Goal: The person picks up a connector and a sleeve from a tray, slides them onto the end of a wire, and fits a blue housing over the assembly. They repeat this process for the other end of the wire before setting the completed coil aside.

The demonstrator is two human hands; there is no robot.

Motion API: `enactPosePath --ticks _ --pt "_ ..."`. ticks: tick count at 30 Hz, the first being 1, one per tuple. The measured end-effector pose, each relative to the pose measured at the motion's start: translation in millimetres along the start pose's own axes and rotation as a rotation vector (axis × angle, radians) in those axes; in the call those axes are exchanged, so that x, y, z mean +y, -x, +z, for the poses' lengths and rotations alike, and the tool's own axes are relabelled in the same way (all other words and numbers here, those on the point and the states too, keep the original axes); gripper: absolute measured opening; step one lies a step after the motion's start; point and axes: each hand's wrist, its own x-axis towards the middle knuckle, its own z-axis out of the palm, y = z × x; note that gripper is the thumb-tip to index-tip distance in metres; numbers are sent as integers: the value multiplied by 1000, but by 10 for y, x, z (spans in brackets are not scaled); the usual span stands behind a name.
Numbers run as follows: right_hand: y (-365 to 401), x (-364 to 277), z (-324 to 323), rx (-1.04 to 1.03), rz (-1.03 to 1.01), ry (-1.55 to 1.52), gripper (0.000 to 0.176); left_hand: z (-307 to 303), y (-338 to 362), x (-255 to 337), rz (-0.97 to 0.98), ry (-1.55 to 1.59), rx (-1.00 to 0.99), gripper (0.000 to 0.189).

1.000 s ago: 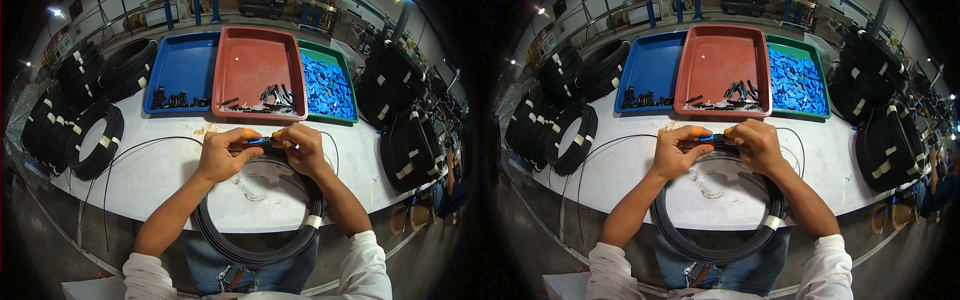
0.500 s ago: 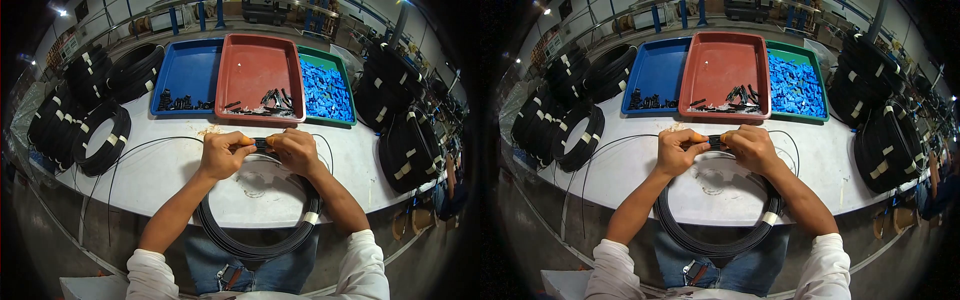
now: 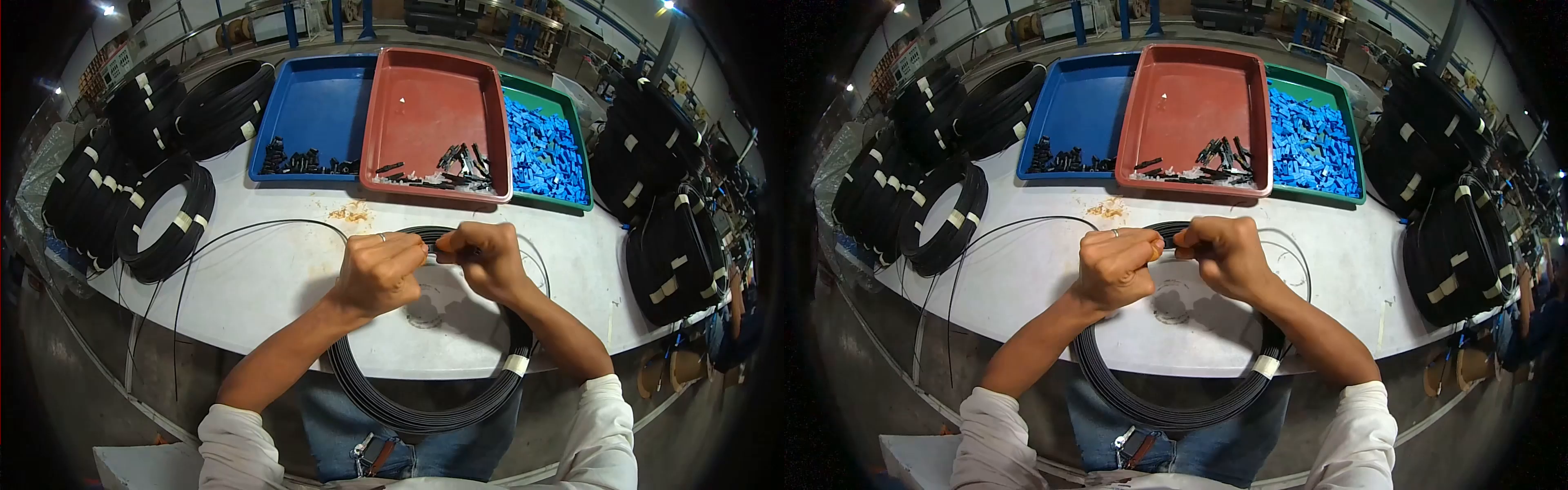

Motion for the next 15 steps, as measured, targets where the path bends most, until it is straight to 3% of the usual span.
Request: enactPosePath --ticks 2,4,6,7,9,10,11,13,15 --pt "-71 -39 -50 -124 539 -549 11 13 -5 9 32 -19 10 9" --pt "-89 -10 -69 -145 555 -581 10 19 11 -7 67 -37 26 9" --pt "-87 -8 -87 -167 561 -608 11 -5 41 -78 -115 74 -74 11" --pt "-61 -19 -96 -131 308 -276 12 20 46 -83 -116 76 -69 11" --pt "-20 -37 -106 -52 -207 378 21 50 30 -74 -621 418 -76 11" --pt "-32 -39 -66 47 -370 418 23 -11 -45 -27 -784 541 -114 11" --pt "-48 -32 -69 43 -374 419 23 -13 -49 -36 -784 540 -108 11" --pt "-78 -20 -81 108 -628 561 24 -14 -39 -55 -946 772 -165 12" --pt "-89 -36 -67 113 -667 566 24 23 0 -42 -831 649 -150 12"
